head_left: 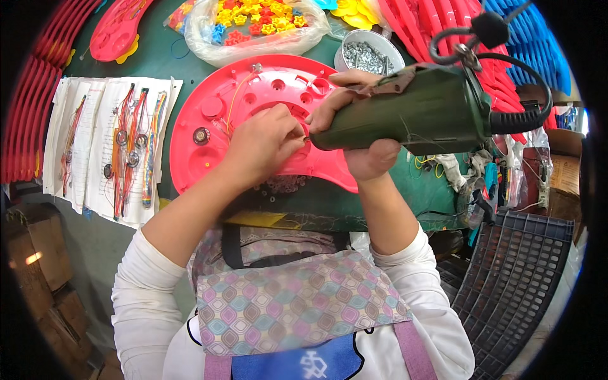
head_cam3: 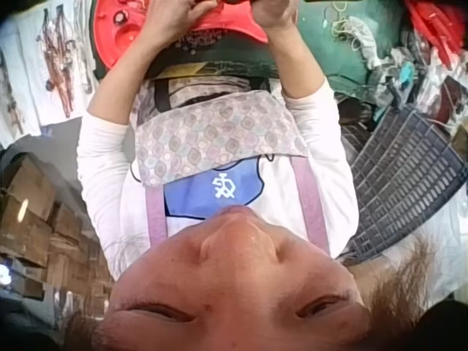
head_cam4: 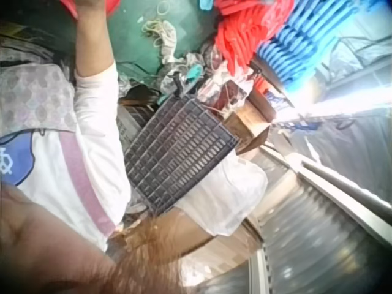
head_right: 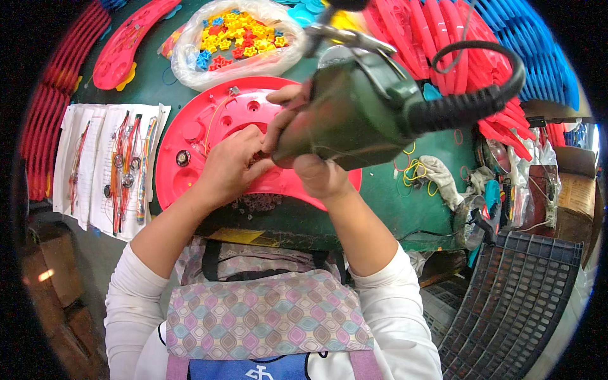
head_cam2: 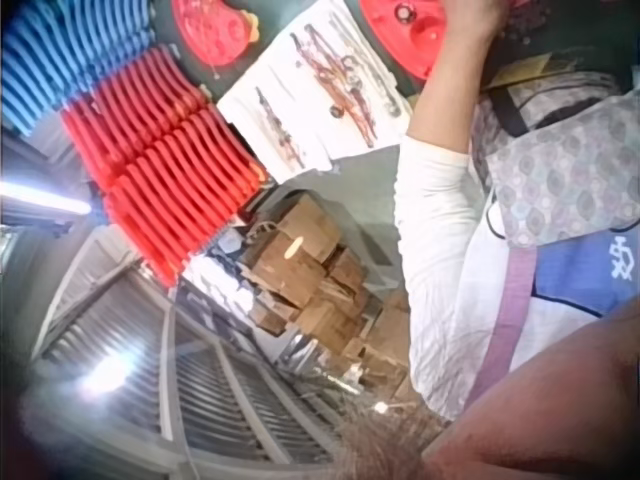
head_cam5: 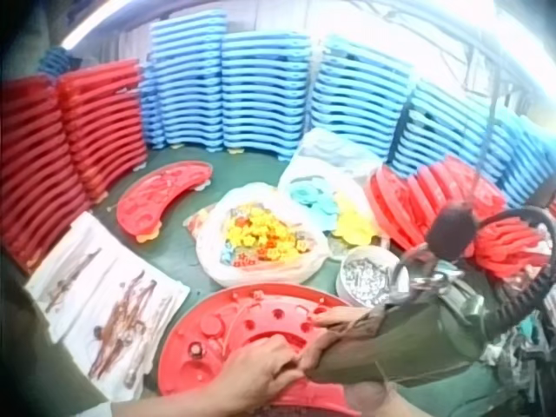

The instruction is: The person uses a green electric screwdriver to fasten screws into a pink plastic toy base, then places small colorful plastic pieces into the base's slots. The person repeats this process with multiple toy units on a cluttered workbench.

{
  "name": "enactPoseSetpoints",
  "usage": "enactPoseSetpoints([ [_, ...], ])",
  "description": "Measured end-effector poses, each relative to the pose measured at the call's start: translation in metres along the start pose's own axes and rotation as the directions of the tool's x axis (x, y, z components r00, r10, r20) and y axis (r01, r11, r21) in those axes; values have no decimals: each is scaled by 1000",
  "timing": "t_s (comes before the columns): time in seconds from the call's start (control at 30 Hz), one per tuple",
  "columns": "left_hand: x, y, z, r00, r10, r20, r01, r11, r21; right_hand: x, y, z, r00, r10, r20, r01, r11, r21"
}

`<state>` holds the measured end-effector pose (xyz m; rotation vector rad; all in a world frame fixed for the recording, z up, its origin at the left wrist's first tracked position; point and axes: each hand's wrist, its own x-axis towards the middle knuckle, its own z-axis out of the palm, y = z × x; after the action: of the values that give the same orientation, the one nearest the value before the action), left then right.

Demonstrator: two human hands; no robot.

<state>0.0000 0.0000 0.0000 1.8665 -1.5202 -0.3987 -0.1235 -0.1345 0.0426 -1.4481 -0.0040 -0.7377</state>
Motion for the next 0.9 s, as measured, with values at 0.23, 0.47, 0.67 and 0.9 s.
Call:
enactPoseSetpoints([
  [0.23, 1, 3, 5, 994, 8, -105, -10, 1000, -17, 6, 9, 2, 991, 26, 132, -36, 997, 67],
  [0.47, 3, 3, 0, 1000, -6, 9, 6, 1000, 13, 7, -14, -11, 980, -142, -137, 156, 983, 98],
  [0.67, -1, 22, -19, 998, -55, 44, 54, 998, 10, -1, -51, -79, 706, -534, -465, 445, 845, -296],
  [0.9, 24, 75, 10, 983, 168, -77, -166, 985, 40, -26, -20, -128, 755, -344, -558, 201, 932, -303],
])
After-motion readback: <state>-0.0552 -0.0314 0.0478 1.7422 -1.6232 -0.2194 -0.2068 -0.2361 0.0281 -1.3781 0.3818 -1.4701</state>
